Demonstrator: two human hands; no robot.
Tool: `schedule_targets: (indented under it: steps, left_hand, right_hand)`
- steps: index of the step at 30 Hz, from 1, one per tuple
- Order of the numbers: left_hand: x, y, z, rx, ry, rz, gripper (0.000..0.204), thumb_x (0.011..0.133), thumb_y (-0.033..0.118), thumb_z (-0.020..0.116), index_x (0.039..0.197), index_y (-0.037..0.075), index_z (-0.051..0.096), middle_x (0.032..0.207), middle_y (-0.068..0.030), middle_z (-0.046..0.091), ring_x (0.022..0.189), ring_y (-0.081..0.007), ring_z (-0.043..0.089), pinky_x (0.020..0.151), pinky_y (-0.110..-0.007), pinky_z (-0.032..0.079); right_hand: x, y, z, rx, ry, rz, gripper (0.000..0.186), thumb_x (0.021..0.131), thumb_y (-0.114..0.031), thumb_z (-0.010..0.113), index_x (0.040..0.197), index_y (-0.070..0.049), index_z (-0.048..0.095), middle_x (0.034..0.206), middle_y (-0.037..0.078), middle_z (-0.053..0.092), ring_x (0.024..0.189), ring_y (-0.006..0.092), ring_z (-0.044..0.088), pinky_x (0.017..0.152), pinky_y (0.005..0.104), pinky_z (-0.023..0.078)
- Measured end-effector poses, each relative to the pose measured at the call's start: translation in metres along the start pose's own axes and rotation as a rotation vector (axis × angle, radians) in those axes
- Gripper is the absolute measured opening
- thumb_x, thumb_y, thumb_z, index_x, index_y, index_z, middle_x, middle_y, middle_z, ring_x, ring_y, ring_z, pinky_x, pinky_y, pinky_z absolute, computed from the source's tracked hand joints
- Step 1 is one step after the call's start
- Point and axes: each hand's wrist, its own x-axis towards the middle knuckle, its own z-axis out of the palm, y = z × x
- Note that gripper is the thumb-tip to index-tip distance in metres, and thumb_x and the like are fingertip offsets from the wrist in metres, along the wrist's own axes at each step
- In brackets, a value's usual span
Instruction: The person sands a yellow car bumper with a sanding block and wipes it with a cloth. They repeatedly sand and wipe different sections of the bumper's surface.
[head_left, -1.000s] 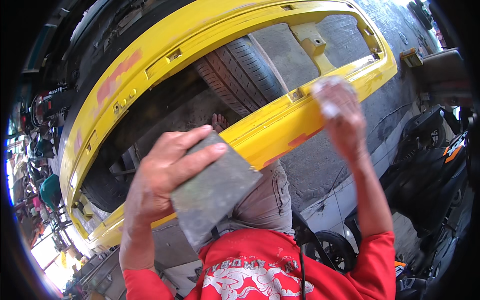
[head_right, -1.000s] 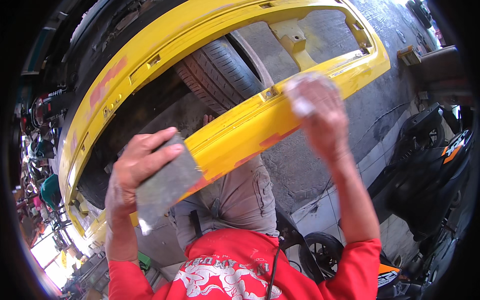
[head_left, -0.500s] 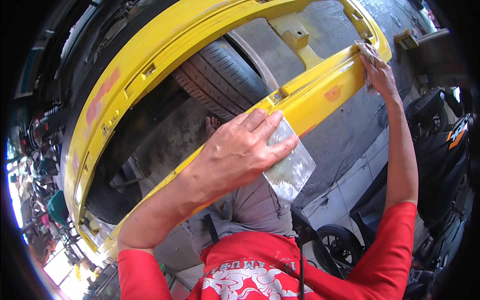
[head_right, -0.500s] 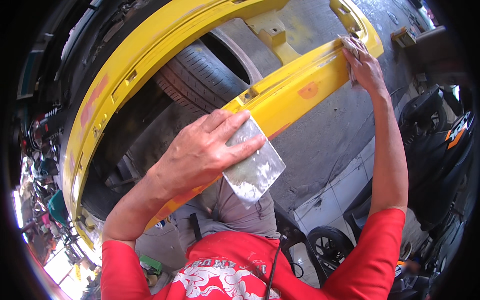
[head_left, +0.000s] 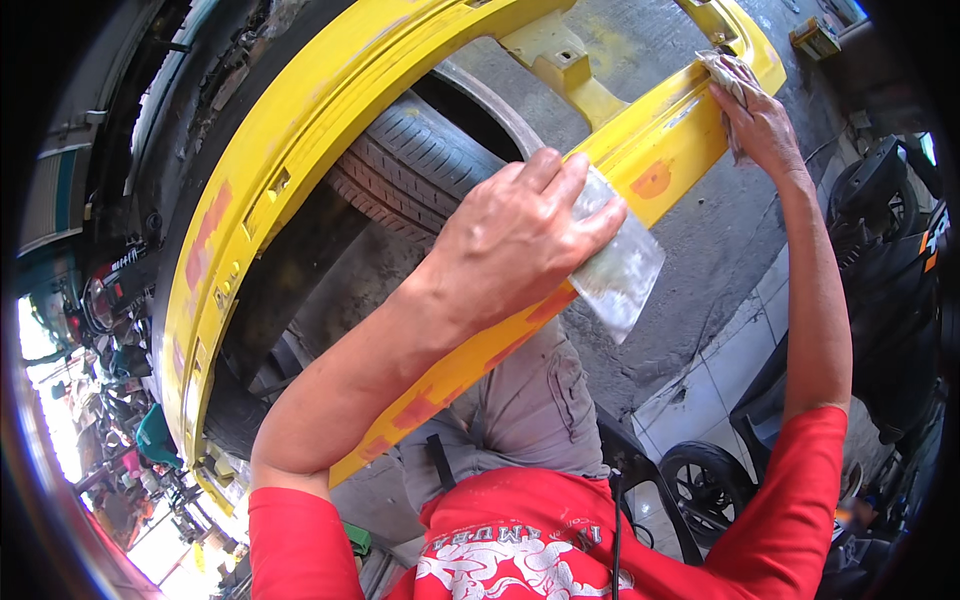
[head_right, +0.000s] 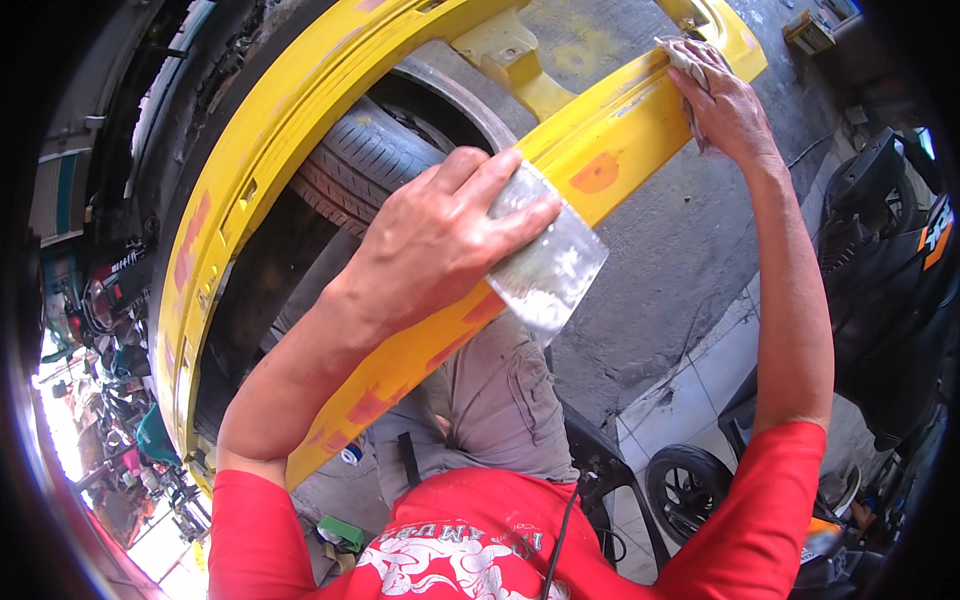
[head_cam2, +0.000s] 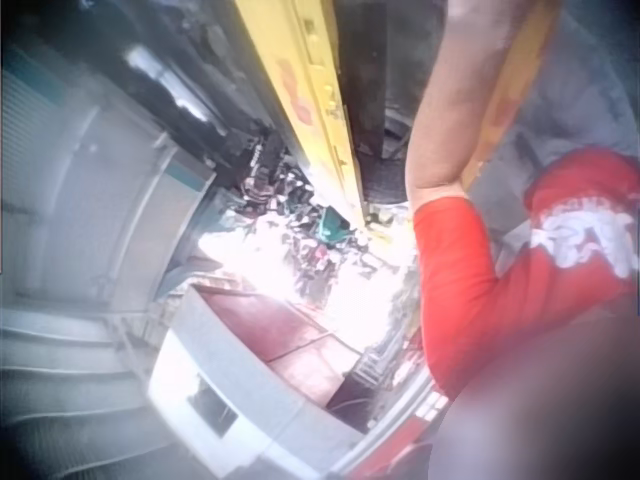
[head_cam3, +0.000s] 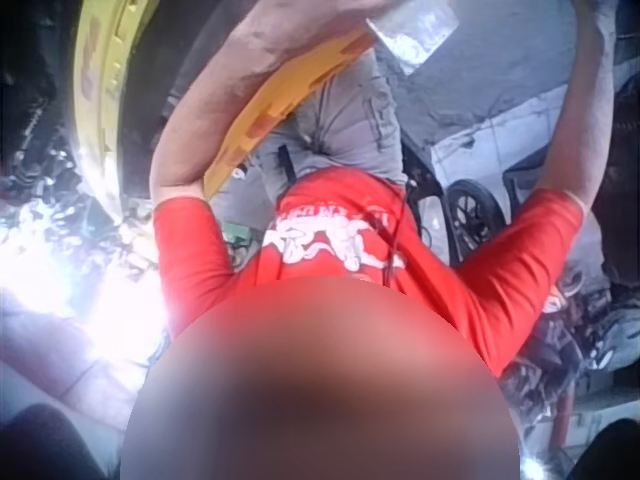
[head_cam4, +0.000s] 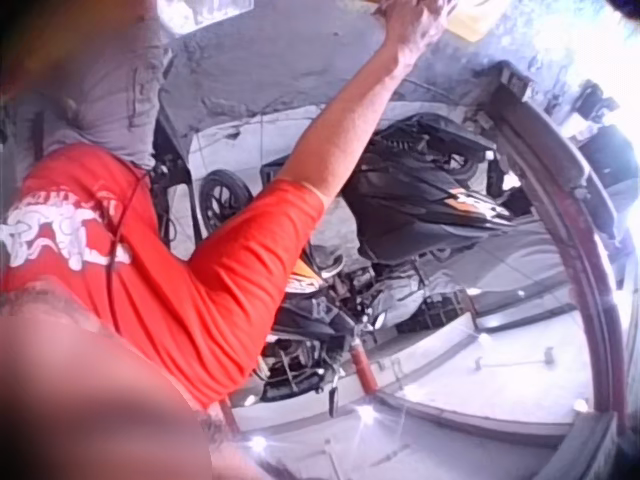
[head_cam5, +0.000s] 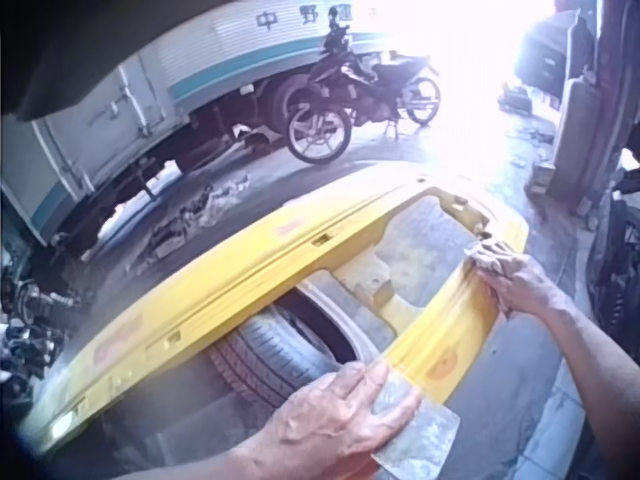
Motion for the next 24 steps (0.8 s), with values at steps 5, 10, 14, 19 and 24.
schedule_targets:
  steps: [5,10,14,19,24]
  left_hand:
    - [-0.025,0.007,-0.024,0.046,-0.101,0.015,0.041,0.096,0.019,0.073,0.137,0.017,0.079,0.137,-0.0237,0.072,0.123,-0.0339,0.071,0.1,-0.043,0.065]
    - [0.002,-0.006,0.002,-0.005,-0.04,-0.012,0.039,0.095,0.017,0.073,0.134,0.017,0.079,0.134,-0.0198,0.073,0.12,-0.0327,0.071,0.098,-0.043,0.066]
    - [0.055,-0.016,0.034,-0.009,0.028,-0.004,0.034,0.101,0.015,0.071,0.134,0.017,0.079,0.127,-0.0203,0.076,0.122,-0.0371,0.074,0.1,-0.044,0.066]
    - [0.082,-0.016,0.033,0.003,-0.023,0.013,0.034,0.103,0.015,0.069,0.136,0.019,0.078,0.126,-0.0199,0.077,0.123,-0.037,0.074,0.101,-0.045,0.067]
    - [0.04,-0.006,0.018,0.014,-0.064,-0.004,0.05,0.097,0.02,0.076,0.146,0.022,0.077,0.137,-0.0227,0.072,0.126,-0.0377,0.072,0.104,-0.047,0.065]
  right_hand:
    - [-0.001,0.008,0.007,-0.065,0.029,-0.067,0.055,0.116,-0.059,0.064,0.152,-0.021,0.077,0.129,0.013,0.085,0.12,0.0283,0.082,0.104,0.0428,0.065]
    - [0.0,0.008,0.01,-0.07,0.05,-0.1,0.051,0.117,-0.054,0.065,0.153,-0.02,0.077,0.14,0.011,0.082,0.127,0.0279,0.08,0.11,0.042,0.063]
    - [0.002,0.005,0.007,-0.086,0.017,-0.083,0.049,0.117,-0.048,0.067,0.154,-0.018,0.076,0.148,0.01,0.079,0.132,0.0288,0.078,0.115,0.0421,0.06]
    - [0.005,0.006,0.008,-0.092,-0.009,-0.096,0.053,0.117,-0.052,0.062,0.161,-0.022,0.07,0.17,0.006,0.063,0.161,0.0276,0.055,0.133,0.044,0.046]
    - [0.005,0.021,0.021,-0.201,0.016,-0.141,0.055,0.118,-0.056,0.058,0.163,-0.027,0.068,0.173,0.002,0.06,0.168,0.0291,0.046,0.137,0.0465,0.041]
